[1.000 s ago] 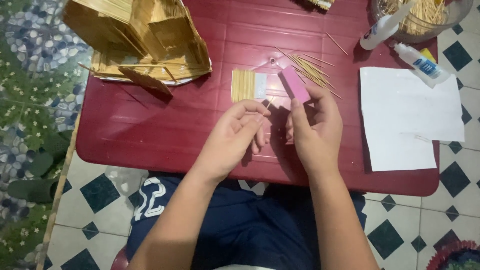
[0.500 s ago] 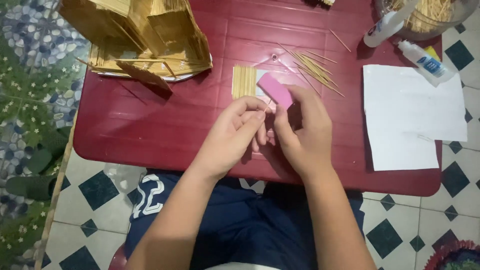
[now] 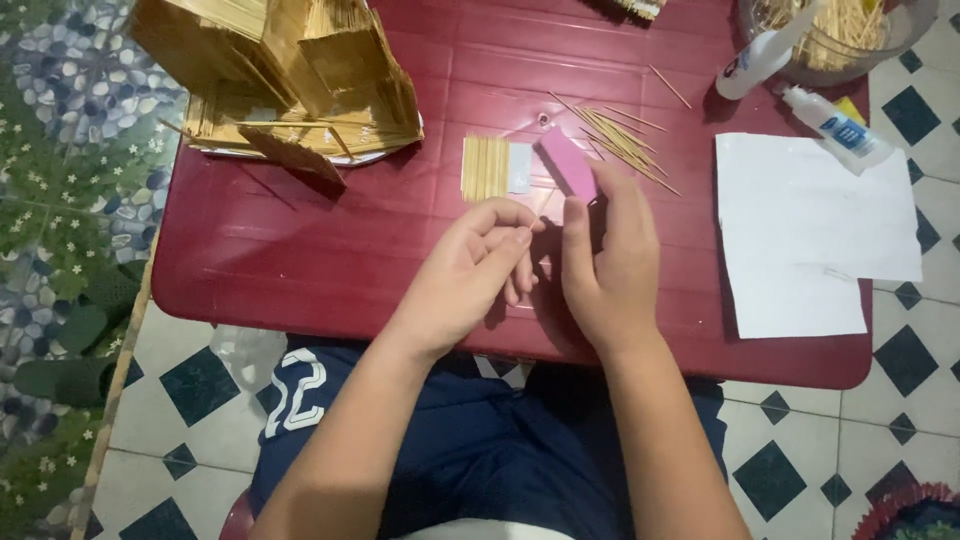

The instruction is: Aligning small wooden sticks on a surface to create a component for a larger craft structure.

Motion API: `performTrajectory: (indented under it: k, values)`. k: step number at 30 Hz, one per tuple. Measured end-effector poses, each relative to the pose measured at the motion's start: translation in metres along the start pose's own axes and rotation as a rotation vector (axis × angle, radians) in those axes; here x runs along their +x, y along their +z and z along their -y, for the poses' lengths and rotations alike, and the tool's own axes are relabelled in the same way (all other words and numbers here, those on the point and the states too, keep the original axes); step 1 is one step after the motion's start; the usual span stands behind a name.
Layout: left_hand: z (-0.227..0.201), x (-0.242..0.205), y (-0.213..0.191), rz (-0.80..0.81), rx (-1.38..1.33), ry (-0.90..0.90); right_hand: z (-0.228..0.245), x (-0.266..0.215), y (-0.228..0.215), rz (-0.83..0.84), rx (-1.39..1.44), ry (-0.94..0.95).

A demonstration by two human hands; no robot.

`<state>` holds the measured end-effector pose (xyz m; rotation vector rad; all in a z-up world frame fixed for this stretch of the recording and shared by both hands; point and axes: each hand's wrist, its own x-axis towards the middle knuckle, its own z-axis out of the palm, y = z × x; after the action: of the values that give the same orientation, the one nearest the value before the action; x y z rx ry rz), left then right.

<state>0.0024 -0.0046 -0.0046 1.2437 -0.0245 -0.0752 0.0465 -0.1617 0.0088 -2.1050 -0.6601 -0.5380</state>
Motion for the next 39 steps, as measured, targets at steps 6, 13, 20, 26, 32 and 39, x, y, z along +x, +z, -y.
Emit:
performTrajectory:
  k: [6,13,20,26,32,39]
  values:
    - [0.001,0.002,-0.006,-0.023,-0.007,0.014,0.004,0.001,0.000,-0.013,0.020,-0.018]
    - [0.006,0.003,-0.005,-0.075,-0.099,0.004,0.003,-0.001,-0.003,-0.024,0.049,0.036]
    - [-0.006,0.000,-0.002,-0.087,-0.113,-0.016,0.008,0.002,-0.006,-0.009,0.082,0.082]
    - [0.001,0.005,-0.007,-0.110,-0.205,-0.050,0.007,0.000,-0.004,-0.006,0.086,0.118]
    - [0.012,0.008,-0.009,-0.091,-0.202,-0.045,0.007,0.003,-0.005,-0.019,0.087,0.176]
    - [0.012,0.003,-0.010,-0.112,-0.212,-0.047,0.013,0.003,-0.005,-0.018,0.091,0.161]
